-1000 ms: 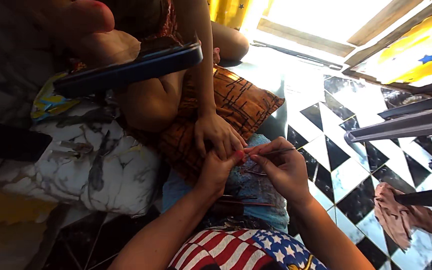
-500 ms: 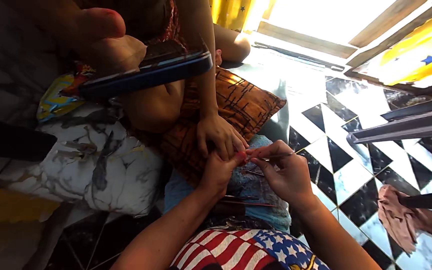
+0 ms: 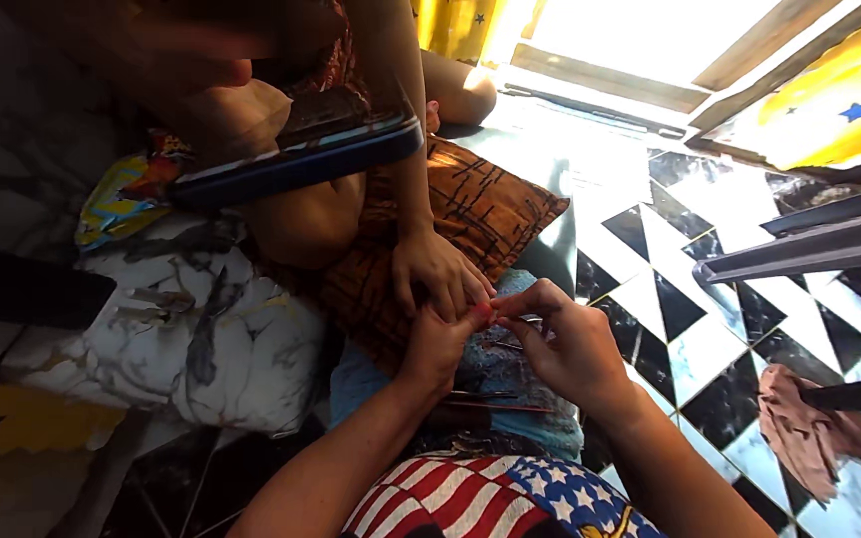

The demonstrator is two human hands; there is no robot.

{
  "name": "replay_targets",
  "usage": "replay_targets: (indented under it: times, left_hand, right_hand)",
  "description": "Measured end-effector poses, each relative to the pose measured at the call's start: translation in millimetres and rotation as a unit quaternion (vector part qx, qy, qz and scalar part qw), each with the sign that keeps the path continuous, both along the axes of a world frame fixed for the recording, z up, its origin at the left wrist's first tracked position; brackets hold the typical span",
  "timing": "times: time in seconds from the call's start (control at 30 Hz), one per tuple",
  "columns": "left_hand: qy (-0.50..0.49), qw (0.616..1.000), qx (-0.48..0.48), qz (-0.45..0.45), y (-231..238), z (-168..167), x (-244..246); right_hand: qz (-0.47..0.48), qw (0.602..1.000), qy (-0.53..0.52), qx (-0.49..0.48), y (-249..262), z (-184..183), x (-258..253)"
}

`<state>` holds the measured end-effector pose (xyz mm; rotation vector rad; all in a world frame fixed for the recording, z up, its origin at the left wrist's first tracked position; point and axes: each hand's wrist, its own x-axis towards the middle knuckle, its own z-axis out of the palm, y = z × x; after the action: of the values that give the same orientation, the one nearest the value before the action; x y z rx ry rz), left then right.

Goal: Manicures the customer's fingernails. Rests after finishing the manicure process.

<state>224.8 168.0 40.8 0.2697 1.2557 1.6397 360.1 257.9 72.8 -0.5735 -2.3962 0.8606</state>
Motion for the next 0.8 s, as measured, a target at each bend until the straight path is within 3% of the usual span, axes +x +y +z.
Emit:
replay_targets:
  times: [0.43,0.57,0.67,0.8]
  left_hand:
    - [0.001,1.0,-0.005,0.0,0,0,0]
    - [-0.01,0.999,0.009,-0.031,-3,0,-5]
    - [-0.031,0.998,0.018,-0.043,-3,2,-8]
    - [-0.038,0.999,0.008,-0.024,0,5,-7]
  right_hand:
    - [0.006,1.0,0.02,0.003,5,-7,0]
    - [0.055,0.988,0.072,-0.124,14,-11,8]
    - [0.022,0.958,0.125,-0.257,12,-11,8]
    - [-0.007,0.94,0.17,-0.295,2,-17,5]
